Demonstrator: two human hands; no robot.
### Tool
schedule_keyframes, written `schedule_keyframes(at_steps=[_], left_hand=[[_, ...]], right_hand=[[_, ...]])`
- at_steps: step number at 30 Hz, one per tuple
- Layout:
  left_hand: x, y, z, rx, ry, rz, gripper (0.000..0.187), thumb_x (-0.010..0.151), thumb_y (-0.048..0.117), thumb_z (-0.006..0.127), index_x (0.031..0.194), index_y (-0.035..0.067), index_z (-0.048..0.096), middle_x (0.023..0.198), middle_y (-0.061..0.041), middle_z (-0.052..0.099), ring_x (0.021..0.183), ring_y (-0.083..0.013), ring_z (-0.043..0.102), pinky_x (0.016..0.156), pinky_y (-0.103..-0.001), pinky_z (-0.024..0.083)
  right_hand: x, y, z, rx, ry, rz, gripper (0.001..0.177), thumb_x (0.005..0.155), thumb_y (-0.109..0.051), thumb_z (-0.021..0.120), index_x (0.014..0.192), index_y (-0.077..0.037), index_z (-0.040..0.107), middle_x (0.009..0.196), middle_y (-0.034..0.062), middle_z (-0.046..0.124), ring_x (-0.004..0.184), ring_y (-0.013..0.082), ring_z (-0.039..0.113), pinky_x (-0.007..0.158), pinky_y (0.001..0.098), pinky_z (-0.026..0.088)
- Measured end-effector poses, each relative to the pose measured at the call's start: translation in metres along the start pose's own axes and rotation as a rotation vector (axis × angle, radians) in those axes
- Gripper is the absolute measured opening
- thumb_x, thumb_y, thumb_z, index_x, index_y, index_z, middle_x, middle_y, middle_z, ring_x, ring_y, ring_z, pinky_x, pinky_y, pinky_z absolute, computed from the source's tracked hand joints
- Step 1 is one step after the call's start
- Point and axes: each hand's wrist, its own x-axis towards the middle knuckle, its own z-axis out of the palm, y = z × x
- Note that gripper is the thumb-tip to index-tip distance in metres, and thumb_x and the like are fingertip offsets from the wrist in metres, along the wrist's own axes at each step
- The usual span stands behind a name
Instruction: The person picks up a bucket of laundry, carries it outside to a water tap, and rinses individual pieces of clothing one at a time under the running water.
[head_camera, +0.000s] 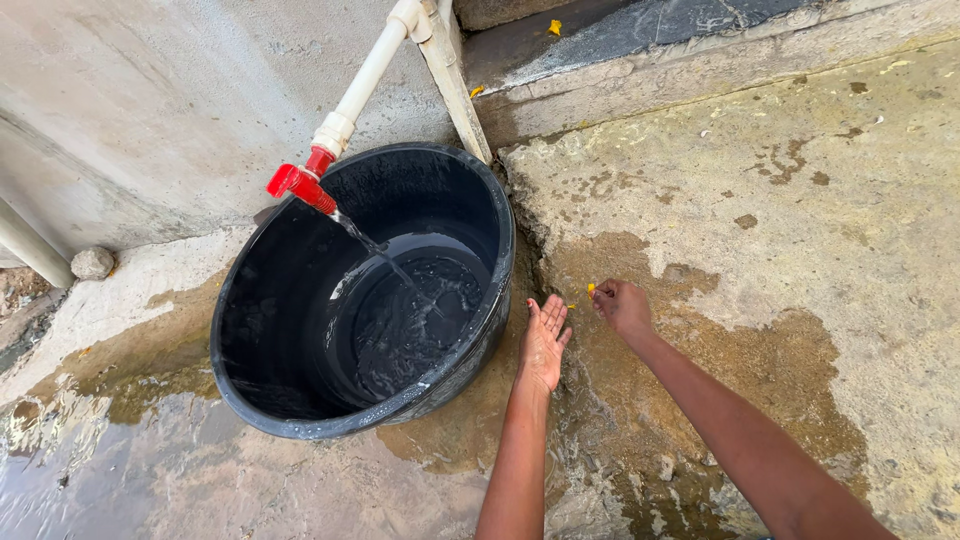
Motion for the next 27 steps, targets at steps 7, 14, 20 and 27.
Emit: schedule_keyframes(at_steps=[7, 14, 20, 27], left_hand=[[-0.001, 0.004, -0.012, 0.063, 0.286, 0.126, 0.085, 0.097, 0.068, 0.037, 0.161, 0.014, 0.029, 0.171, 0.0, 0.026, 0.157, -0.0139, 0.018, 0.127, -0.042, 0.007], [-0.014, 0.014, -0.022, 0.026, 0.329, 0.13, 0.078, 0.096, 0.063, 0.042, 0.157, 0.014, 0.039, 0.168, 0.001, 0.033, 0.156, -0.0154, 0.024, 0.126, -0.043, 0.01], [-0.026, 0.022, -0.035, 0.13, 0.403, 0.071, 0.075, 0.096, 0.062, 0.048, 0.155, 0.016, 0.047, 0.165, 0.0, 0.037, 0.155, -0.0156, 0.026, 0.125, -0.042, 0.015], [-0.011, -0.019, -0.096, 0.307, 0.385, 0.022, 0.06, 0.096, 0.045, 0.057, 0.149, 0.016, 0.053, 0.161, -0.002, 0.048, 0.152, -0.0185, 0.037, 0.122, -0.043, 0.024]], right_hand=[[-0.002, -0.008, 0.015, 0.161, -0.328, -0.267, 0.029, 0.086, -0.01, 0.073, 0.114, -0.012, 0.077, 0.112, 0.0049, 0.079, 0.096, 0.0107, 0.074, 0.086, 0.0258, 0.057], [-0.029, -0.022, 0.025, -0.693, 0.115, -0.617, 0.06, 0.08, -0.008, 0.059, 0.139, -0.016, 0.06, 0.138, 0.0066, 0.065, 0.111, 0.0256, 0.072, 0.091, 0.0427, 0.058], [-0.036, -0.033, 0.032, -0.19, -0.191, -0.333, 0.062, 0.089, 0.011, 0.043, 0.139, -0.022, 0.061, 0.135, -0.0001, 0.069, 0.112, 0.0192, 0.074, 0.09, 0.0412, 0.06], [-0.044, -0.042, 0.038, -0.4, -0.222, -0.211, 0.058, 0.091, 0.008, 0.05, 0.137, -0.025, 0.064, 0.109, 0.0067, 0.077, 0.082, 0.0243, 0.075, 0.069, 0.0376, 0.059]])
